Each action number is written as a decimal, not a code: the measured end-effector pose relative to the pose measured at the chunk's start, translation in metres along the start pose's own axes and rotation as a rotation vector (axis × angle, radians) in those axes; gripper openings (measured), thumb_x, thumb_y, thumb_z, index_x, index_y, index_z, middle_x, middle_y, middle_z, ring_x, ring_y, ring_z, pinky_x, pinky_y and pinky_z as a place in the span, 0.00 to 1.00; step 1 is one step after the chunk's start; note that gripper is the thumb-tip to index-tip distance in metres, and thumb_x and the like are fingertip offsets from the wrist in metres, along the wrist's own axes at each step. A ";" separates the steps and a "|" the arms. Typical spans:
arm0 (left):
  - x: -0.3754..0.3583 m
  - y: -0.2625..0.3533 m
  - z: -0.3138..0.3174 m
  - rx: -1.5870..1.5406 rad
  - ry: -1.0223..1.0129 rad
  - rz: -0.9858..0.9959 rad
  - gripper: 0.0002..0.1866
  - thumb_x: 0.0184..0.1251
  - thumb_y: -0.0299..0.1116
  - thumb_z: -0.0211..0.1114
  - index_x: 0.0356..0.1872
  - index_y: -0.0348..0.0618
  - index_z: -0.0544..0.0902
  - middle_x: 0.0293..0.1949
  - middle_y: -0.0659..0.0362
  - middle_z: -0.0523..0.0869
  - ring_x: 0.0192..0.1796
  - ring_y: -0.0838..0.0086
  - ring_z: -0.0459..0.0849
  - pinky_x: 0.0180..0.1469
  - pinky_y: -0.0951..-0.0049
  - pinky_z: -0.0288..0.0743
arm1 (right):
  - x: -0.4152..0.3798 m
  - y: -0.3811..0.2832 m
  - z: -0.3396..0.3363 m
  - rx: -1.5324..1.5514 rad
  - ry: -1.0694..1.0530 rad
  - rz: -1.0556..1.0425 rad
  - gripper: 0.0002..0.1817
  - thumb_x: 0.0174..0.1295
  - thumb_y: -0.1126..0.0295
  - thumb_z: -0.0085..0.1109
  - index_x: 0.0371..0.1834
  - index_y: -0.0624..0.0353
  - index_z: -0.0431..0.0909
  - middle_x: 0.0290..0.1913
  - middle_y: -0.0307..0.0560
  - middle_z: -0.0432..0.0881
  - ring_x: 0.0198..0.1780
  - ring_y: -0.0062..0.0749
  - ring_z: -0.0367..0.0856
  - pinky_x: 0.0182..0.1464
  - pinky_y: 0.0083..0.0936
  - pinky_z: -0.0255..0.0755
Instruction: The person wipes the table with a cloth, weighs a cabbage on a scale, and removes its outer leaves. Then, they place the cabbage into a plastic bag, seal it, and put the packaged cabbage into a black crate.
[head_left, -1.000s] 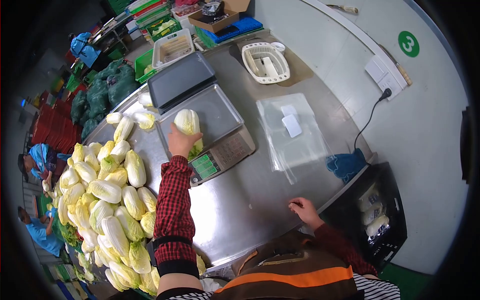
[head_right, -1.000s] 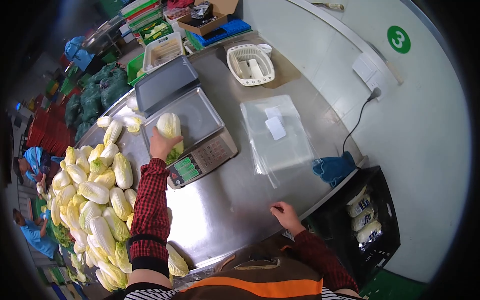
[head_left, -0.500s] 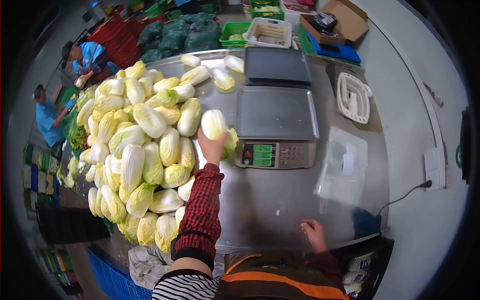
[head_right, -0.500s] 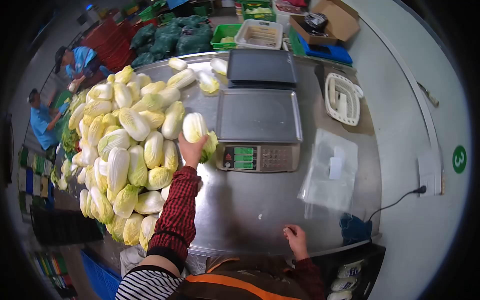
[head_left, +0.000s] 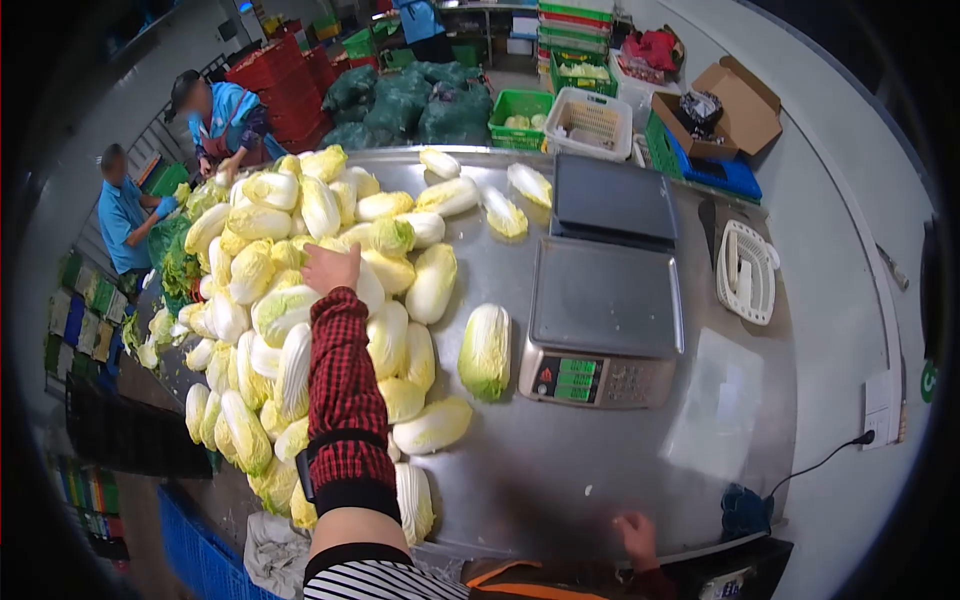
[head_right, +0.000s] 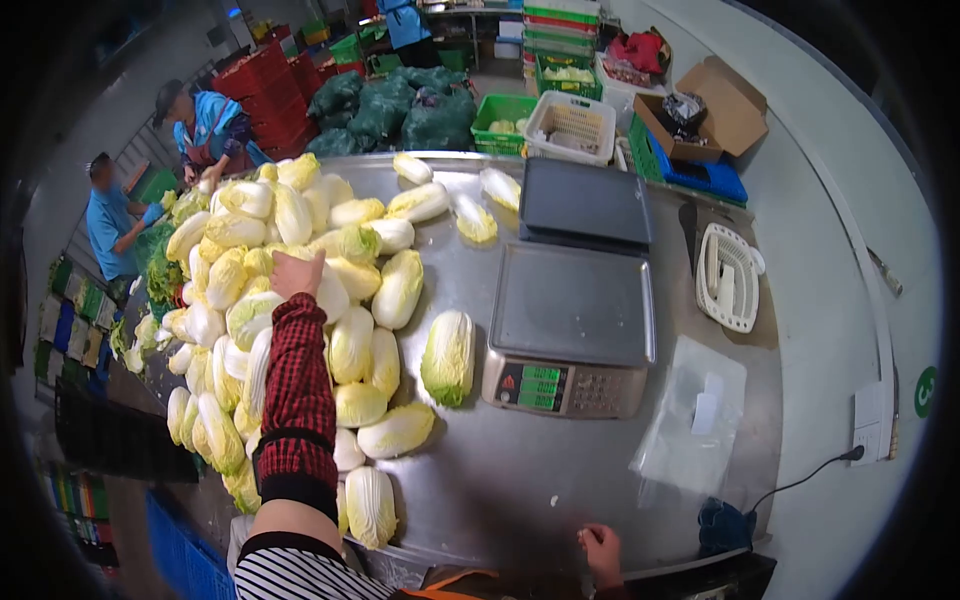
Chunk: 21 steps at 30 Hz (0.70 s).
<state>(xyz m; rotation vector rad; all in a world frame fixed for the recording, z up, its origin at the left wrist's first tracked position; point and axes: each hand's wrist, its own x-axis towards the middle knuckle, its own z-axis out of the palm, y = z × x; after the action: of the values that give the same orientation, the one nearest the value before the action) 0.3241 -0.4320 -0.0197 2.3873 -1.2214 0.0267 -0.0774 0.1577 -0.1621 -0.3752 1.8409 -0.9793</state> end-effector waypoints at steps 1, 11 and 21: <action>0.010 0.004 -0.010 -0.016 0.012 0.002 0.54 0.46 0.58 0.76 0.68 0.30 0.63 0.57 0.37 0.78 0.62 0.44 0.73 0.67 0.52 0.65 | 0.002 0.002 0.002 0.012 0.003 0.036 0.09 0.68 0.74 0.58 0.46 0.68 0.79 0.37 0.43 0.85 0.36 0.21 0.82 0.37 0.19 0.75; -0.015 -0.024 -0.014 -0.617 -0.310 0.433 0.54 0.36 0.48 0.85 0.65 0.29 0.68 0.55 0.41 0.82 0.56 0.57 0.83 0.59 0.62 0.76 | 0.003 -0.009 0.025 -0.007 -0.096 -0.005 0.11 0.70 0.72 0.56 0.49 0.67 0.79 0.41 0.43 0.85 0.39 0.21 0.82 0.40 0.17 0.75; -0.281 0.148 -0.013 -0.916 -0.280 1.529 0.38 0.40 0.31 0.80 0.59 0.51 0.76 0.65 0.49 0.72 0.68 0.51 0.70 0.70 0.48 0.64 | 0.009 -0.028 0.036 -0.118 -0.113 -0.109 0.12 0.70 0.70 0.58 0.52 0.63 0.80 0.43 0.41 0.85 0.42 0.21 0.82 0.44 0.18 0.75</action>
<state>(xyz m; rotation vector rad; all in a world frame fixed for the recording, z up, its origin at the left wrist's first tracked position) 0.0416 -0.2864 -0.0127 0.3824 -2.2069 -0.3112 -0.0549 0.1174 -0.1531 -0.5964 1.7945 -0.9056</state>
